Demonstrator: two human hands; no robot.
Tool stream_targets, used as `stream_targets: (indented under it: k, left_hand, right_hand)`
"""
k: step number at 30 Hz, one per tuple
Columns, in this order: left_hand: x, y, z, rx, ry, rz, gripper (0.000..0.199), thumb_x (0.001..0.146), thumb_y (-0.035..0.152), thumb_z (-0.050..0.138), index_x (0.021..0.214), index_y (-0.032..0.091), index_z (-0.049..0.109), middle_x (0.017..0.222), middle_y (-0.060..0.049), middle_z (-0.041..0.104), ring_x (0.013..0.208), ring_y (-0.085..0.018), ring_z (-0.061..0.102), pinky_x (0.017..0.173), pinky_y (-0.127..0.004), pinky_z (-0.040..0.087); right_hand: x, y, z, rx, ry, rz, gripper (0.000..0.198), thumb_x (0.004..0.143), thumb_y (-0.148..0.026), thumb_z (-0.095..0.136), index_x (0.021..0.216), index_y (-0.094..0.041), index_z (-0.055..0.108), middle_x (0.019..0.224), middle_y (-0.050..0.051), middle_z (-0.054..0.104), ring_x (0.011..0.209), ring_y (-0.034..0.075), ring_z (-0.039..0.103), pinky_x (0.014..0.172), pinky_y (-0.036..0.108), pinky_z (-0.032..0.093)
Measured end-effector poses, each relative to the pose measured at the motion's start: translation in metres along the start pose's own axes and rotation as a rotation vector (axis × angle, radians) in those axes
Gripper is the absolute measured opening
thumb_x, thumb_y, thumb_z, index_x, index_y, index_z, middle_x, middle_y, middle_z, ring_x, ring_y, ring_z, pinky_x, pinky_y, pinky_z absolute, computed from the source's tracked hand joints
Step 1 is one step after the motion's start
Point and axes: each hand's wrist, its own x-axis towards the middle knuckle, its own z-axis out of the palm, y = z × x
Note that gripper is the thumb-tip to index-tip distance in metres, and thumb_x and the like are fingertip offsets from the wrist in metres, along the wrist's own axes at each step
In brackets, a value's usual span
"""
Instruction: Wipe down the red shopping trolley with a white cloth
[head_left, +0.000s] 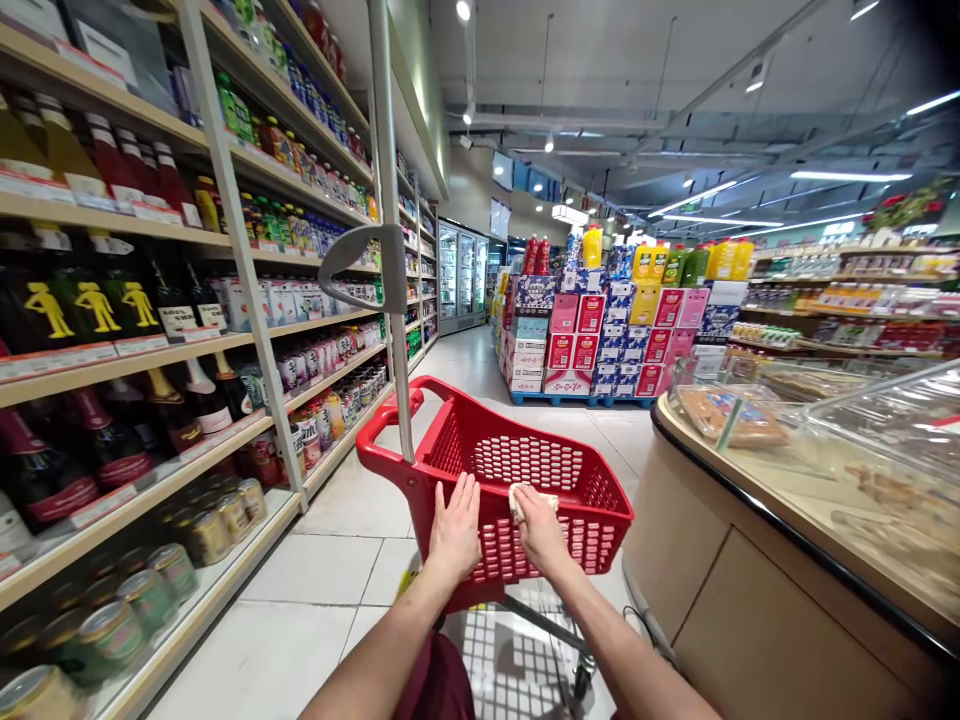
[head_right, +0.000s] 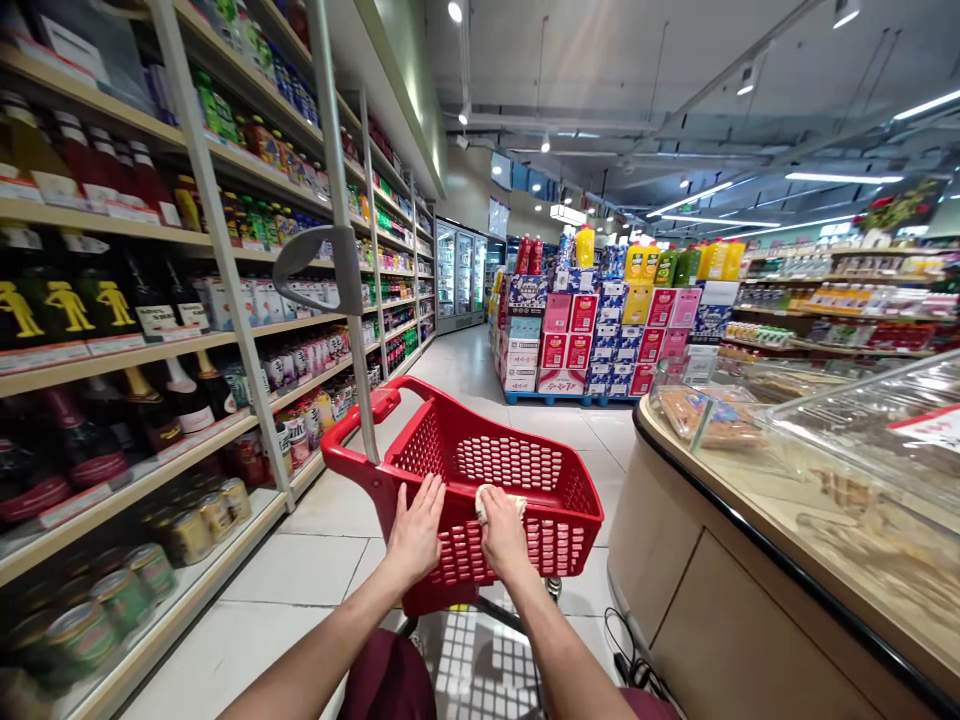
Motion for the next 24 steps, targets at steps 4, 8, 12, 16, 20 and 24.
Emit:
stream_targets:
  k: [4, 8, 12, 16, 20, 24]
  left_hand:
    - [-0.01, -0.023, -0.008, 0.079, 0.088, -0.072, 0.069, 0.066, 0.015, 0.038, 0.133, 0.007, 0.025, 0.143, -0.01, 0.019, 0.132, -0.021, 0.007, 0.105, -0.049, -0.001]
    - [-0.017, -0.041, -0.009, 0.132, 0.166, -0.12, 0.068, 0.065, 0.012, 0.038, 0.132, 0.007, 0.027, 0.142, -0.011, 0.022, 0.132, -0.022, 0.009, 0.105, -0.049, 0.003]
    - [-0.02, -0.056, -0.008, 0.124, 0.282, -0.086, 0.064, 0.066, 0.008, 0.036, 0.13, 0.009, 0.033, 0.138, -0.01, 0.032, 0.13, -0.02, 0.018, 0.106, -0.046, 0.007]
    - [-0.022, -0.079, -0.009, 0.156, 0.445, -0.192, 0.066, 0.066, 0.003, 0.034, 0.132, 0.008, 0.026, 0.137, -0.013, 0.032, 0.129, -0.021, 0.023, 0.106, -0.047, 0.009]
    - [-0.025, -0.09, -0.004, 0.178, 0.442, -0.175, 0.068, 0.066, 0.003, 0.035, 0.133, 0.009, 0.025, 0.137, -0.013, 0.032, 0.128, -0.021, 0.024, 0.105, -0.048, 0.008]
    - [-0.022, -0.075, 0.008, 0.179, 0.421, -0.15, 0.069, 0.066, 0.002, 0.034, 0.134, 0.01, 0.023, 0.139, -0.011, 0.029, 0.129, -0.02, 0.022, 0.106, -0.047, 0.006]
  right_hand:
    - [-0.008, 0.016, -0.014, -0.006, 0.073, 0.1, 0.049, 0.064, -0.002, 0.036, 0.106, -0.014, 0.058, 0.112, 0.01, 0.057, 0.11, 0.02, 0.046, 0.1, 0.041, 0.027]
    - [-0.003, -0.005, 0.0, 0.079, 0.097, 0.042, 0.048, 0.066, -0.004, 0.036, 0.108, -0.013, 0.057, 0.113, 0.011, 0.056, 0.11, 0.021, 0.046, 0.099, 0.041, 0.029]
    - [0.026, -0.089, 0.039, 0.183, 0.064, -0.109, 0.052, 0.067, -0.004, 0.037, 0.115, -0.015, 0.052, 0.118, 0.008, 0.054, 0.111, 0.016, 0.046, 0.099, 0.035, 0.033]
    - [0.059, -0.155, 0.058, 0.286, 0.087, -0.225, 0.051, 0.069, -0.005, 0.037, 0.119, -0.012, 0.049, 0.122, 0.01, 0.05, 0.116, 0.017, 0.041, 0.101, 0.037, 0.031]
    - [0.064, -0.141, 0.052, 0.278, 0.053, -0.317, 0.049, 0.072, -0.007, 0.038, 0.12, -0.013, 0.048, 0.124, 0.01, 0.05, 0.117, 0.017, 0.04, 0.101, 0.038, 0.03]
    - [0.039, -0.063, 0.035, 0.159, 0.111, -0.138, 0.046, 0.072, -0.005, 0.035, 0.113, -0.017, 0.054, 0.116, 0.009, 0.056, 0.11, 0.017, 0.047, 0.096, 0.038, 0.035]
